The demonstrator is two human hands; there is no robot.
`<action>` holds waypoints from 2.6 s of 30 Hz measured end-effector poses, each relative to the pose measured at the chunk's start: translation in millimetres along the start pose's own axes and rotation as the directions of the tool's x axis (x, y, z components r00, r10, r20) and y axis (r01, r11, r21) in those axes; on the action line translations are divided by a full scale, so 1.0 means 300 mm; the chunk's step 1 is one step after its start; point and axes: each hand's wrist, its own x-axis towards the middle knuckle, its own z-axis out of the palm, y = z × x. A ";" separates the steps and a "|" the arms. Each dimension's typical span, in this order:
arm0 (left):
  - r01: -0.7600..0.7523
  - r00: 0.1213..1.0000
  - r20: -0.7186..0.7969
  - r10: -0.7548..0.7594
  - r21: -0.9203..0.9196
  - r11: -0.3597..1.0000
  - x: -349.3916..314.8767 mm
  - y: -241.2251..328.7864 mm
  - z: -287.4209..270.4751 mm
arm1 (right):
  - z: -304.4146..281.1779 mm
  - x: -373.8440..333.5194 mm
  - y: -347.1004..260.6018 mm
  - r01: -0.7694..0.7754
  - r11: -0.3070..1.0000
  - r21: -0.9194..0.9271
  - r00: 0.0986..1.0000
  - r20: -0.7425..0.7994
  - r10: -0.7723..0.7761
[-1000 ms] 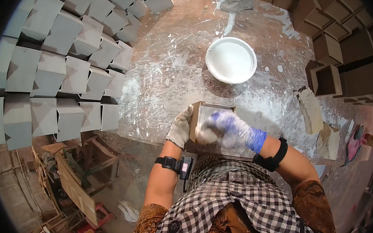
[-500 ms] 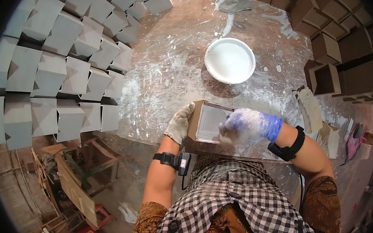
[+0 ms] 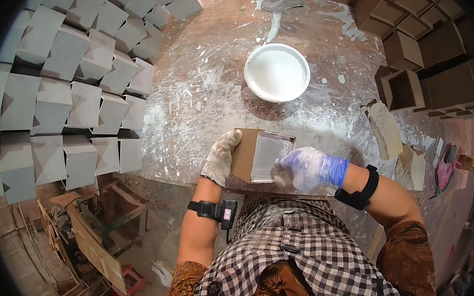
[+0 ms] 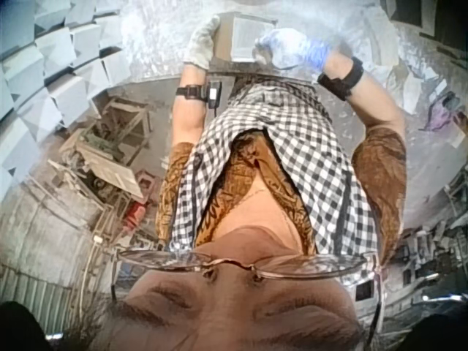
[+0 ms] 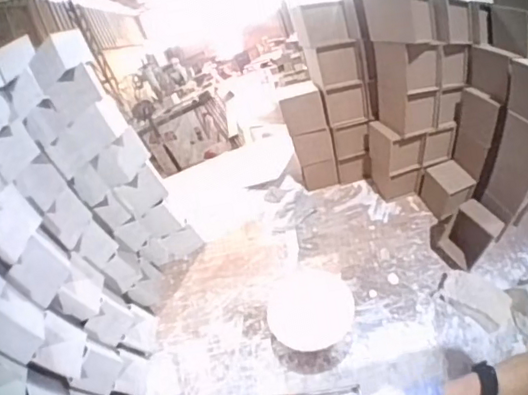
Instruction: The person picks up small cardboard boxes and applies white paint to their surfaces using a sponge. After painting, the person places the boxes onto a stack of finished boxes on the left side of the table.
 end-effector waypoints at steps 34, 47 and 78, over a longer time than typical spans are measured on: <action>-0.056 0.995 -0.096 0.026 -0.333 0.941 0.041 -0.036 -0.049 | 0.227 -0.059 0.310 0.221 0.844 0.489 0.927 -0.375 -0.025; -0.218 0.957 -0.247 0.150 -0.278 0.935 -0.051 -0.095 0.069 | 0.277 0.033 0.116 0.290 0.683 0.670 0.500 -0.715 0.489; 0.006 1.000 0.029 -0.001 -0.161 0.987 0.016 0.055 0.028 | 0.222 0.032 -0.227 0.768 -0.185 0.613 0.501 -0.396 0.770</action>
